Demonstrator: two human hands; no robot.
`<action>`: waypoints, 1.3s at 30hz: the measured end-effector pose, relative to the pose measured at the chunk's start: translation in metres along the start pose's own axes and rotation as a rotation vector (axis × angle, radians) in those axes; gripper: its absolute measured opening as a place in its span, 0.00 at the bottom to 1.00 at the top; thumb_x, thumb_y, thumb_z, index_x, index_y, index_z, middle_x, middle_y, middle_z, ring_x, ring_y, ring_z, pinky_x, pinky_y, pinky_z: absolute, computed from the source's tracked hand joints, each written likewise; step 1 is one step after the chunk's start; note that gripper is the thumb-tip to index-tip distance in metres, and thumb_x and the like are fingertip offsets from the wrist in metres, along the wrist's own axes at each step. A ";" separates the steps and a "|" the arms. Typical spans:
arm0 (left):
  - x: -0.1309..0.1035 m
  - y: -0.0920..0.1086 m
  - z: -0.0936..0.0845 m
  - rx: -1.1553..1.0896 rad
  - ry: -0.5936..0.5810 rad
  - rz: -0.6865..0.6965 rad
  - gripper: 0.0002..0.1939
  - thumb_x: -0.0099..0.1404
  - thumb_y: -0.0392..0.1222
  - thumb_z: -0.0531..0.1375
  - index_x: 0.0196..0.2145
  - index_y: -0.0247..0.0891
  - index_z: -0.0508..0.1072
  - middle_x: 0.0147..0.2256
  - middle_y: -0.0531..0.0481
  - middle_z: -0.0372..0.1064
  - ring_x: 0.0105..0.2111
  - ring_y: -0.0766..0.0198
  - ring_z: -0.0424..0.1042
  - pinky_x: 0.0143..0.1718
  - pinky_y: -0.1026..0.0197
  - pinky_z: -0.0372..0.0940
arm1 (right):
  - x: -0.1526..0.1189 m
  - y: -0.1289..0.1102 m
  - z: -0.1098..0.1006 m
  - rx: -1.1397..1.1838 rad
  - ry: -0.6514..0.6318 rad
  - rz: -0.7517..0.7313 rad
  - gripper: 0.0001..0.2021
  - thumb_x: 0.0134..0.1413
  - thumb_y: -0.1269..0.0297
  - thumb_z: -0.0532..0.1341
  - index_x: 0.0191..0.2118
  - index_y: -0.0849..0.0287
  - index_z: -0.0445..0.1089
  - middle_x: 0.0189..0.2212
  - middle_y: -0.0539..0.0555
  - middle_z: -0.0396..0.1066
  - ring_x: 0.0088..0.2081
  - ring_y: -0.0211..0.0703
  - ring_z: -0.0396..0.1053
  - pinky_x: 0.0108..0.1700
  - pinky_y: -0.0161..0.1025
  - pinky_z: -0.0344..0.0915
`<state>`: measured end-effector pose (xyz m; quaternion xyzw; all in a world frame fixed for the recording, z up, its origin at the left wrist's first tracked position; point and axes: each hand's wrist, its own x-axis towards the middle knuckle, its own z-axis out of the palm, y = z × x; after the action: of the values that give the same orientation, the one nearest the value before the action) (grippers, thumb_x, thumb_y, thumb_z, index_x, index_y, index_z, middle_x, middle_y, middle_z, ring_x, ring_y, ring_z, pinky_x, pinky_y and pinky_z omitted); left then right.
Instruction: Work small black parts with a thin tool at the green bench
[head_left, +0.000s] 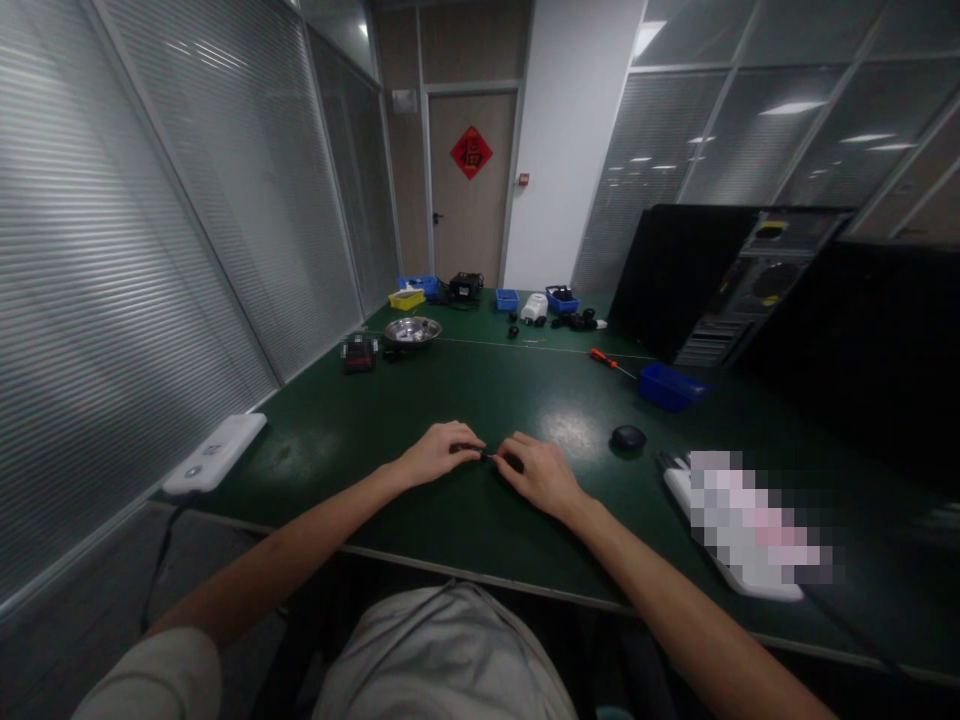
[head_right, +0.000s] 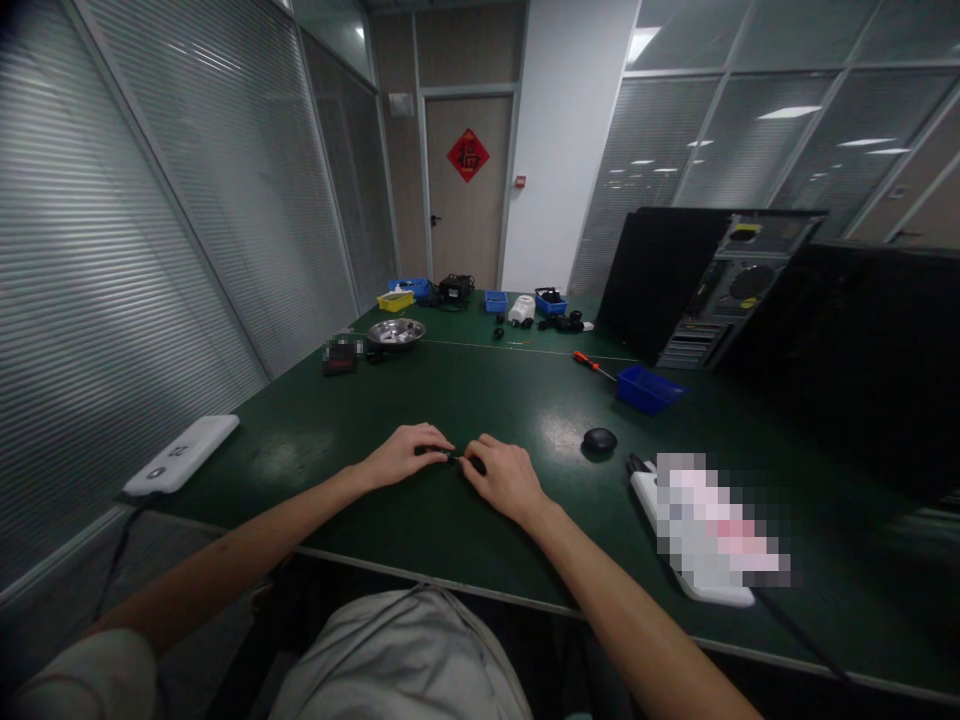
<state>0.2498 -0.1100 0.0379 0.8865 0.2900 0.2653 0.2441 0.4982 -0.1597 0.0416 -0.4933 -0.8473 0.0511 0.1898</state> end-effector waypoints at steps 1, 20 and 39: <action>0.000 0.000 0.000 -0.004 0.004 0.006 0.13 0.72 0.46 0.62 0.51 0.43 0.81 0.47 0.46 0.77 0.47 0.59 0.74 0.50 0.57 0.67 | 0.000 0.000 0.000 0.003 -0.001 -0.004 0.11 0.72 0.56 0.56 0.43 0.52 0.74 0.39 0.51 0.73 0.37 0.41 0.72 0.36 0.36 0.57; -0.002 -0.004 0.005 -0.088 0.056 -0.048 0.11 0.71 0.46 0.63 0.48 0.44 0.82 0.45 0.48 0.79 0.45 0.60 0.76 0.51 0.59 0.67 | 0.001 -0.004 -0.002 0.076 -0.001 -0.022 0.12 0.74 0.56 0.53 0.45 0.53 0.71 0.42 0.51 0.73 0.38 0.40 0.71 0.38 0.35 0.59; -0.001 -0.005 0.011 -0.134 0.079 -0.092 0.11 0.67 0.47 0.67 0.44 0.44 0.84 0.43 0.49 0.81 0.43 0.59 0.78 0.51 0.58 0.68 | 0.005 -0.007 0.005 -0.018 -0.025 -0.071 0.12 0.75 0.57 0.52 0.47 0.54 0.70 0.42 0.51 0.72 0.37 0.40 0.72 0.36 0.36 0.57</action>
<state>0.2535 -0.1102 0.0268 0.8429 0.3215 0.3073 0.3030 0.4883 -0.1590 0.0406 -0.4641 -0.8670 0.0432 0.1765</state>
